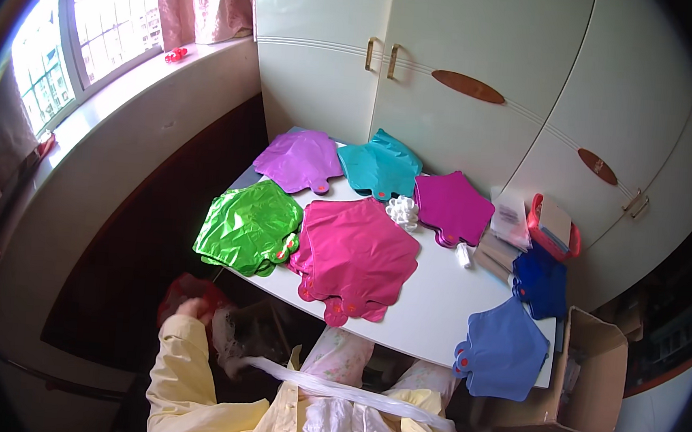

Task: Folding and organizing colorful plastic bags on a table.

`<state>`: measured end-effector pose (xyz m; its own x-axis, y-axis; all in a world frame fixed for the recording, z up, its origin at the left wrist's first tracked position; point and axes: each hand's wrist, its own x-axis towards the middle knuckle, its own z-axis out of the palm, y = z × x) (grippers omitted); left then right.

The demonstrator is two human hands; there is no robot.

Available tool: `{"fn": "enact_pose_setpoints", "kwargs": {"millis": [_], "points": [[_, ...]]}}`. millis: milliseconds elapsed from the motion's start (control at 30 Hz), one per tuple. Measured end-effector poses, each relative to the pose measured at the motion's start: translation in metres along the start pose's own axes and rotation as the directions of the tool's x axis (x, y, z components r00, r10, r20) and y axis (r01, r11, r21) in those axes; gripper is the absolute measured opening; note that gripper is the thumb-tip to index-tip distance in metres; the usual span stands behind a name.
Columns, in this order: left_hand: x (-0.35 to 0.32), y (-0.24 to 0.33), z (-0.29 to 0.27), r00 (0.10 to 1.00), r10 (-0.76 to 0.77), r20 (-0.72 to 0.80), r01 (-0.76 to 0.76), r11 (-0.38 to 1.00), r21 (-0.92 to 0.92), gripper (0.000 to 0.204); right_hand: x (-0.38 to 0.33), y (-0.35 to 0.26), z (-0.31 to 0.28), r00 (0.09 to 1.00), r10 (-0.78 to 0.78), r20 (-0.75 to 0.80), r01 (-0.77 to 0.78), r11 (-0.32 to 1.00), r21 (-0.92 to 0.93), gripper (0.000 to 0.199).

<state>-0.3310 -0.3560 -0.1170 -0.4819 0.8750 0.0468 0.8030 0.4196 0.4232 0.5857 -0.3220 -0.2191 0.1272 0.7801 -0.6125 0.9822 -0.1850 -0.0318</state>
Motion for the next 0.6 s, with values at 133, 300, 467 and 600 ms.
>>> {"fn": "enact_pose_setpoints", "kwargs": {"millis": [133, 300, 467, 600], "points": [[0.005, 0.082, -0.086, 0.97, 0.143, -0.199, -0.169, 0.978, -0.119, 0.036, -0.097, -0.288, -0.193, 0.722, -0.687, -0.08, 0.632, 0.608, 0.482, 0.027], [0.088, 0.057, -0.068, 0.796, 0.156, -0.585, -0.173, 0.985, 0.028, 0.048, -0.132, -0.507, -0.29, 0.099, -0.984, -0.149, 0.983, 0.073, 0.171, 0.032], [0.149, -0.031, -0.031, 0.891, -0.359, -0.279, 0.005, 0.621, -0.784, 0.051, -0.056, -0.672, -0.269, -0.021, -0.97, -0.243, 0.986, 0.02, -0.164, 0.057], [0.146, 0.028, -0.036, 0.901, -0.43, -0.059, 0.139, 0.414, -0.9, 0.046, -0.052, -0.718, -0.251, 0.278, -0.953, -0.119, 0.897, 0.302, -0.324, 0.09]]}}
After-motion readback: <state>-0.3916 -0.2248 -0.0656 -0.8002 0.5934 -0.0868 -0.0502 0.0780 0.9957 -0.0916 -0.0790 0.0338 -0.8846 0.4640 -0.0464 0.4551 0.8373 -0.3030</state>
